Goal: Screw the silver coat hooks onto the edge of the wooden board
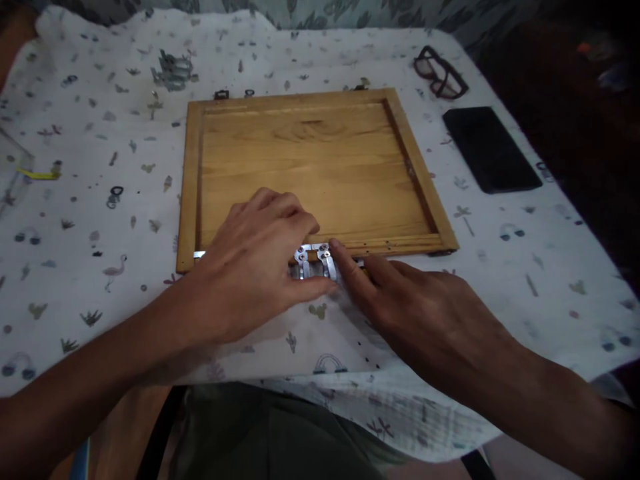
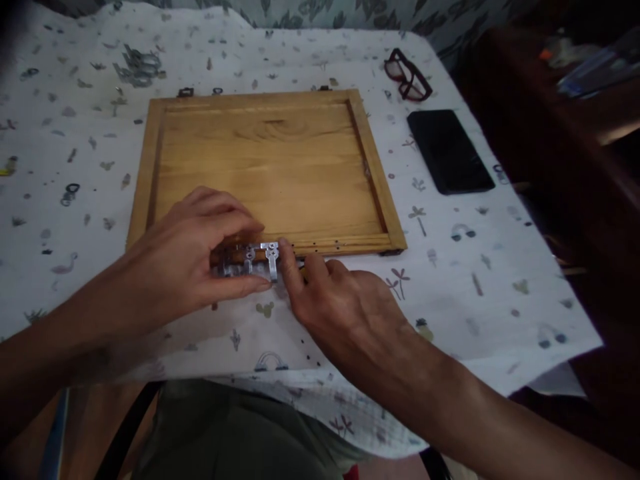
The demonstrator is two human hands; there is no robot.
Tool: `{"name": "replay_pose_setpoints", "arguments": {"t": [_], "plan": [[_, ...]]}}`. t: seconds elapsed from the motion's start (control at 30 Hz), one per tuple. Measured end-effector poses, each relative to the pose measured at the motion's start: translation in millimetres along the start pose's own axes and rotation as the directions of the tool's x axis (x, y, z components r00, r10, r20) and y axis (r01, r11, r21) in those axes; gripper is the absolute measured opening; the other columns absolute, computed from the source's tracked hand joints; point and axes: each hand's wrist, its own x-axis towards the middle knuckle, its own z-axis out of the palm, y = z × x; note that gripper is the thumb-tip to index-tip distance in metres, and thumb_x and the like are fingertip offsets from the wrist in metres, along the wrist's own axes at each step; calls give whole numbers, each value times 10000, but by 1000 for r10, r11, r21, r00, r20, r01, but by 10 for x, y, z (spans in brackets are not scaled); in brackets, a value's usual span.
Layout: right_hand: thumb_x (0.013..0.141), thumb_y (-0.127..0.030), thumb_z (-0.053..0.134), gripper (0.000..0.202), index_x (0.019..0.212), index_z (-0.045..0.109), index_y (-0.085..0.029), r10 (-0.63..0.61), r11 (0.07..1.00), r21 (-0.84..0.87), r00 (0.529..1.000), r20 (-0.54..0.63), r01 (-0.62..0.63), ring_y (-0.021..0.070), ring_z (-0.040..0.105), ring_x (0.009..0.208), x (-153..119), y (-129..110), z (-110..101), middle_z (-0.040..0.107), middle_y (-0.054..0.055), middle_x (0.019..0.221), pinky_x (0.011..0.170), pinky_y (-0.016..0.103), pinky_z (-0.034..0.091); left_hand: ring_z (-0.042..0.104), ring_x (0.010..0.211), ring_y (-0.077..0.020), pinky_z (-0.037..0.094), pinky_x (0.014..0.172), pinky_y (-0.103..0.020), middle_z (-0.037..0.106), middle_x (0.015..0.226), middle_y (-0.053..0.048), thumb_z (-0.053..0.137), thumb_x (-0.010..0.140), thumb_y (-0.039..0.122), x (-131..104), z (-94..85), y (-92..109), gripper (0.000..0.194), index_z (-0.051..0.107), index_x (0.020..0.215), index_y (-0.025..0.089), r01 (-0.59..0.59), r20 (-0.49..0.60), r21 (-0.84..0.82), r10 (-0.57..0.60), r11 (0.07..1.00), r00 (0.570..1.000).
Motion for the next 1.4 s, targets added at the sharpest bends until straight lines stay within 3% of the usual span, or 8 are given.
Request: {"name": "replay_pose_setpoints", "arguments": {"t": [0.13,0.33,0.6,0.9,1.4], "plan": [[787,57,337,565,1336,463,25,-49,999,18,998,-43,50,176,575,560,27,28,10,618,78,759,459,287,339,557,1066,-290,455,858,-427,647,1013,-70,769,777,506,-7,-34,-29,352,660,851,179,17,21,36,-18,999,1000],[800,54,325,556,1340,449,17,-47,999,25,998,-30,48,178,583,574,38,29,18,598,57,751,435,287,355,541,1092,-301,442,925,-461,634,1072,-84,778,767,545,-69,18,-31,440,658,955,165,-68,37,145,64,987,997],[810,68,320,556,1338,488,24,-27,998,51,999,-18,28,194,620,621,33,-6,30,628,81,794,463,304,361,552,1100,-327,460,930,-484,634,1083,-107,763,772,555,-97,6,-43,463,661,963,146,-93,67,252,78,963,995],[790,73,341,546,1307,516,50,-46,997,55,996,-71,50,193,607,573,46,18,57,628,85,758,427,291,351,547,1093,-322,445,912,-473,631,1060,-95,734,806,519,-100,-10,-65,368,647,883,170,-63,57,224,51,972,997],[815,43,351,548,1359,408,18,-30,999,12,999,-22,30,174,584,601,15,-12,75,607,55,784,490,282,288,536,1073,-312,446,903,-470,625,1043,-83,736,845,484,-104,-19,-37,348,668,946,158,-67,65,204,55,977,996]]}}
